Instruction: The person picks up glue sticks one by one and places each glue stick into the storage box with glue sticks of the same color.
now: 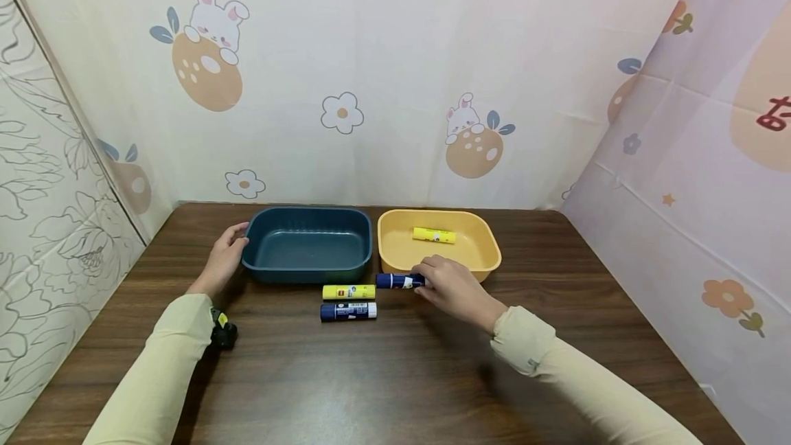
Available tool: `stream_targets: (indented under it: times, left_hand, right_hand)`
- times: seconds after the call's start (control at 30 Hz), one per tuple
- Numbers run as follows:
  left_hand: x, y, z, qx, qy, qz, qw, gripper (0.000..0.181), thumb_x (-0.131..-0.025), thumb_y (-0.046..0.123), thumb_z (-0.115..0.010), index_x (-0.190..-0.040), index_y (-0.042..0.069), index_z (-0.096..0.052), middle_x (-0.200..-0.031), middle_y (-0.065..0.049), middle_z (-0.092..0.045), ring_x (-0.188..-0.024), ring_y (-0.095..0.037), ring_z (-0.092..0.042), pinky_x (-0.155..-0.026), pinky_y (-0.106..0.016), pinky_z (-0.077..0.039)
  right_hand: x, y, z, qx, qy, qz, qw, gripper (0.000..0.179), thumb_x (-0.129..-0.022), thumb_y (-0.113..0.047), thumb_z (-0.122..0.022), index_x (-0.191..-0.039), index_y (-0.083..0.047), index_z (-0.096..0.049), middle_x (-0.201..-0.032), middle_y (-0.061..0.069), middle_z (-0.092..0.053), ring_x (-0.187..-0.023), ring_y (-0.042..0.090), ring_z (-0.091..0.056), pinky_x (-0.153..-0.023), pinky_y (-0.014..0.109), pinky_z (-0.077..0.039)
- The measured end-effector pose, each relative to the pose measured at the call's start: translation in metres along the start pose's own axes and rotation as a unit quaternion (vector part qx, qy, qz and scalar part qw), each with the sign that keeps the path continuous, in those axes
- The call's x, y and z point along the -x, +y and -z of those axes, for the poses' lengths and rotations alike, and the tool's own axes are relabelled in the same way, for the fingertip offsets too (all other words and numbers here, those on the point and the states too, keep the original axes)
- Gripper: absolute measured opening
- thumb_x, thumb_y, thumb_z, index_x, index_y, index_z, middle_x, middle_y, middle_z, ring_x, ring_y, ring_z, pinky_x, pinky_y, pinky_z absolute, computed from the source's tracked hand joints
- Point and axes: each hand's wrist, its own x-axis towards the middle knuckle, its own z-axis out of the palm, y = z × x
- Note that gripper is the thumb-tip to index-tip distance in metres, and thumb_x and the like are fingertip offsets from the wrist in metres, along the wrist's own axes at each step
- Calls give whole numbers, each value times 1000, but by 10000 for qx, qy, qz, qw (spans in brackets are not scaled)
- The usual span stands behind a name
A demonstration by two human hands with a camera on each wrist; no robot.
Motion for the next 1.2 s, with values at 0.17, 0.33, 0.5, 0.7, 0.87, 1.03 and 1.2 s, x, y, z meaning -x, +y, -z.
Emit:
stream_targets:
  times: [0.17, 0.33, 0.5, 0.7, 0.87, 1.03, 1.2]
  left_hand:
    - [0, 0, 0, 28, -23, 24, 10000, 52, -104, 21, -26, -150, -1, -19, -148, -30, -25, -133, -42, -26, -105, -56, -25]
    - [2, 2, 0, 10, 4, 32, 10000, 52, -104, 21, -26, -149, -2, -19, -147, -30, -26, -133, -42, -27, -106, -56, -25]
    - [1, 2, 0, 28, -14, 63, 10000, 52, -104, 21, -26, -150, -2, -19, -148, -29, -24, -134, -42, -25, -106, -56, -24]
    - [1, 2, 0, 43, -5, 65, 10000, 52, -104, 21, -26, -150, -1, -19, -149, -29, -24, -134, -42, -25, -106, -57, -24]
    - [0, 1, 0, 31, 8, 60, 10000, 52, -104, 21, -27, -150, -2, -19, -148, -30, -25, -133, -42, -27, -105, -57, -25]
    - [0, 1, 0, 64, -29, 71, 9999, 52, -104, 21, -26, -150, -1, -19, -147, -30, -26, -132, -42, -27, -105, -57, -25]
    - [1, 1, -1, 42, -31, 80, 10000, 52, -104, 21, -26, -150, -1, -19, -147, -29, -26, -132, -42, -27, -105, -57, -26]
  right_hand:
    - [-9, -2, 1, 43, -37, -59, 10000, 25, -81, -15, -76, -102, -5, -68, -91, 3, -63, -83, 15, -59, -72, 32, -51]
    - [-18, -3, 1, 76, -92, -116, 9999, 25, -81, -15, -76, -102, -5, -68, -91, 3, -64, -81, 15, -59, -72, 31, -51]
    - [-25, -5, 1, 29, -218, -190, 9996, 27, -81, -16, -77, -104, -5, -69, -93, 3, -65, -83, 15, -58, -76, 30, -51]
    - [-33, -6, 0, 8, -227, -129, 9997, 27, -81, -15, -76, -105, -6, -68, -93, 2, -65, -84, 14, -58, -79, 30, -51]
    - [-39, -8, -1, -53, -138, -50, 9999, 25, -80, -13, -76, -103, -7, -68, -89, 1, -64, -79, 12, -56, -75, 28, -51]
    - [-45, -12, -1, -97, -88, -28, 9999, 25, -81, -15, -76, -103, -6, -68, -89, 1, -63, -77, 11, -55, -74, 28, -51]
    - [-52, -14, -2, -103, -84, -60, 9999, 24, -83, -18, -74, -103, -7, -69, -89, 1, -63, -78, 12, -54, -75, 27, -50]
